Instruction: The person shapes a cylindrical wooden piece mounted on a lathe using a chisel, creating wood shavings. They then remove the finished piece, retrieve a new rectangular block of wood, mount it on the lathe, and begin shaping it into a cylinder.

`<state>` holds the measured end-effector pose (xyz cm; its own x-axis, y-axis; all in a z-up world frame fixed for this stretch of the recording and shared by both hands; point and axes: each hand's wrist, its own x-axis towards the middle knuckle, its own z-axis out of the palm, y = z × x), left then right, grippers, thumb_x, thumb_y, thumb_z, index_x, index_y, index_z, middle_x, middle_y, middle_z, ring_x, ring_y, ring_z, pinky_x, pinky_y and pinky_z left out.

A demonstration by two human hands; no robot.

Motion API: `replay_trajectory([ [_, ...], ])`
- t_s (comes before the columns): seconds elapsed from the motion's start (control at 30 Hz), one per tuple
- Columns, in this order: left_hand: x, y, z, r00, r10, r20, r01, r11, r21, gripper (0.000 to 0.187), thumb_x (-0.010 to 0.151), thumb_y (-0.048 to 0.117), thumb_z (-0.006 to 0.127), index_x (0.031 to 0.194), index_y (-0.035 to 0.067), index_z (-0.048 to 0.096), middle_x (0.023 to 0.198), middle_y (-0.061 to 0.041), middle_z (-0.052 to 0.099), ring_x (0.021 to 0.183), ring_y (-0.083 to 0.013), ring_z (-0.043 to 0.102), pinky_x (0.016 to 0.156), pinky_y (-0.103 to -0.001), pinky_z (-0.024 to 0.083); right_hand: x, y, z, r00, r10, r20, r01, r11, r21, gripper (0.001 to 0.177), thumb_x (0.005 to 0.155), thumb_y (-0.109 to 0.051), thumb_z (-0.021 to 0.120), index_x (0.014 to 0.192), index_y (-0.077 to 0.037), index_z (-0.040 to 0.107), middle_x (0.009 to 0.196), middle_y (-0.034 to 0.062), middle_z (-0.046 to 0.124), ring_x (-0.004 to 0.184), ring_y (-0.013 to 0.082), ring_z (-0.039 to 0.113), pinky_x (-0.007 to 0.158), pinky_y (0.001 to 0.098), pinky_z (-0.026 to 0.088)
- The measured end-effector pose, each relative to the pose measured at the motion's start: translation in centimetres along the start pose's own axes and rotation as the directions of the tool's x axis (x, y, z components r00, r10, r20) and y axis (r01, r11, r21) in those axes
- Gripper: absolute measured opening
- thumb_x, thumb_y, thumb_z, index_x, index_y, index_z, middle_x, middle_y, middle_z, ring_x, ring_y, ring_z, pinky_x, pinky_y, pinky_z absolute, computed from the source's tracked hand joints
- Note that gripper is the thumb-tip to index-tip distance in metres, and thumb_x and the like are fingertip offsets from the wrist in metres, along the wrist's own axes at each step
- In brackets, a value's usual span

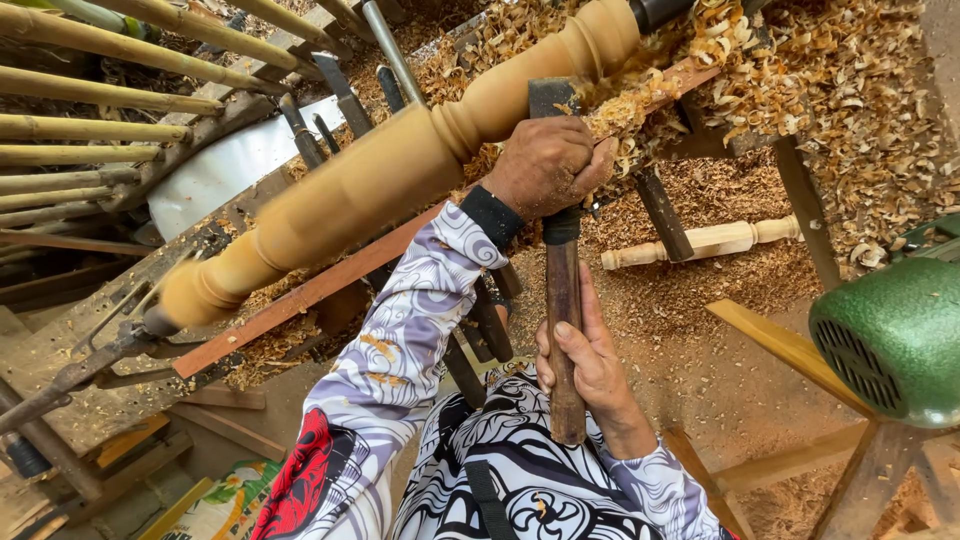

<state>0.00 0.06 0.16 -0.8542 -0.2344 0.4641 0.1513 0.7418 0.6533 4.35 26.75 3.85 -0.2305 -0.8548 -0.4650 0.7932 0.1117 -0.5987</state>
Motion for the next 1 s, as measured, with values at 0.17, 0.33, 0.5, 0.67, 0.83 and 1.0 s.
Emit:
replay_trajectory([
  [0.17, 0.1, 0.2, -0.3, 1.0, 0.011, -0.012, -0.011, 0.999, -0.035, 0.039, 0.097, 0.015, 0.073, 0.059, 0.007, 0.066, 0.067, -0.007, 0.068, 0.068, -0.019, 0.07, 0.058, -0.036, 0.058, 0.1, -0.2, 0.1, 1.0, -0.002, 0.01, 0.002, 1.0, -0.004, 0.083, 0.105, -0.025, 0.052, 0.167, -0.035, -0.001, 0.09, 0.0111, 0.057, 0.059, 0.0176, 0.059, 0.05, 0.0329, 0.055],
  [0.33, 0.1, 0.3, -0.4, 0.999, 0.033, -0.019, -0.034, 0.999, -0.02, 0.039, 0.097, 0.013, 0.073, 0.06, 0.006, 0.064, 0.067, -0.009, 0.067, 0.069, -0.0204, 0.069, 0.06, -0.036, 0.058, 0.1, -0.1, -0.1, 1.0, -0.001, 0.019, 0.001, 1.0, -0.002, 0.083, 0.105, -0.026, 0.052, 0.167, -0.036, -0.002, 0.09, 0.0111, 0.057, 0.059, 0.0175, 0.06, 0.05, 0.0328, 0.055],
  [0.5, -0.1, -0.1, 0.2, 1.0, 0.004, -0.005, -0.004, 1.0, -0.026, 0.038, 0.097, 0.012, 0.073, 0.06, 0.008, 0.065, 0.069, -0.006, 0.069, 0.07, -0.0177, 0.071, 0.059, -0.034, 0.059, 0.2, -0.2, -0.1, 1.0, 0.005, 0.004, -0.005, 1.0, 0.01, 0.083, 0.104, -0.025, 0.052, 0.167, -0.036, -0.002, 0.09, 0.011, 0.057, 0.059, 0.0175, 0.059, 0.05, 0.033, 0.055],
  [0.67, -0.1, -0.3, 0.1, 1.0, 0.025, -0.009, -0.025, 1.0, -0.017, 0.038, 0.096, 0.014, 0.074, 0.06, 0.007, 0.063, 0.069, -0.007, 0.069, 0.071, -0.019, 0.07, 0.06, -0.035, 0.059, 0.2, -0.2, -0.5, 1.0, 0.003, 0.003, -0.003, 1.0, 0.011, 0.084, 0.104, -0.024, 0.053, 0.167, -0.034, -0.001, 0.091, 0.0109, 0.057, 0.059, 0.0176, 0.059, 0.05, 0.0324, 0.054],
  [0.83, -0.1, -0.4, 0.3, 0.999, 0.049, -0.015, -0.05, 0.999, -0.022, 0.036, 0.096, 0.015, 0.072, 0.061, 0.007, 0.064, 0.072, -0.007, 0.07, 0.073, -0.0185, 0.07, 0.063, -0.035, 0.06, 0.3, -0.3, -0.8, 1.0, -0.004, 0.015, 0.003, 1.0, 0.01, 0.084, 0.104, -0.023, 0.053, 0.168, -0.033, 0.0, 0.091, 0.0109, 0.057, 0.059, 0.0176, 0.059, 0.051, 0.0316, 0.053],
  [1.0, 0.2, 0.1, 0.1, 1.0, 0.012, -0.009, -0.011, 0.999, 0.033, 0.04, 0.099, 0.015, 0.072, 0.061, 0.007, 0.066, 0.069, -0.007, 0.069, 0.071, -0.0188, 0.069, 0.061, -0.036, 0.059, 0.4, -0.7, -0.7, 1.0, -0.013, 0.025, 0.013, 1.0, 0.003, 0.083, 0.104, -0.022, 0.052, 0.168, -0.033, 0.0, 0.09, 0.0108, 0.058, 0.06, 0.0172, 0.06, 0.05, 0.0318, 0.054],
])
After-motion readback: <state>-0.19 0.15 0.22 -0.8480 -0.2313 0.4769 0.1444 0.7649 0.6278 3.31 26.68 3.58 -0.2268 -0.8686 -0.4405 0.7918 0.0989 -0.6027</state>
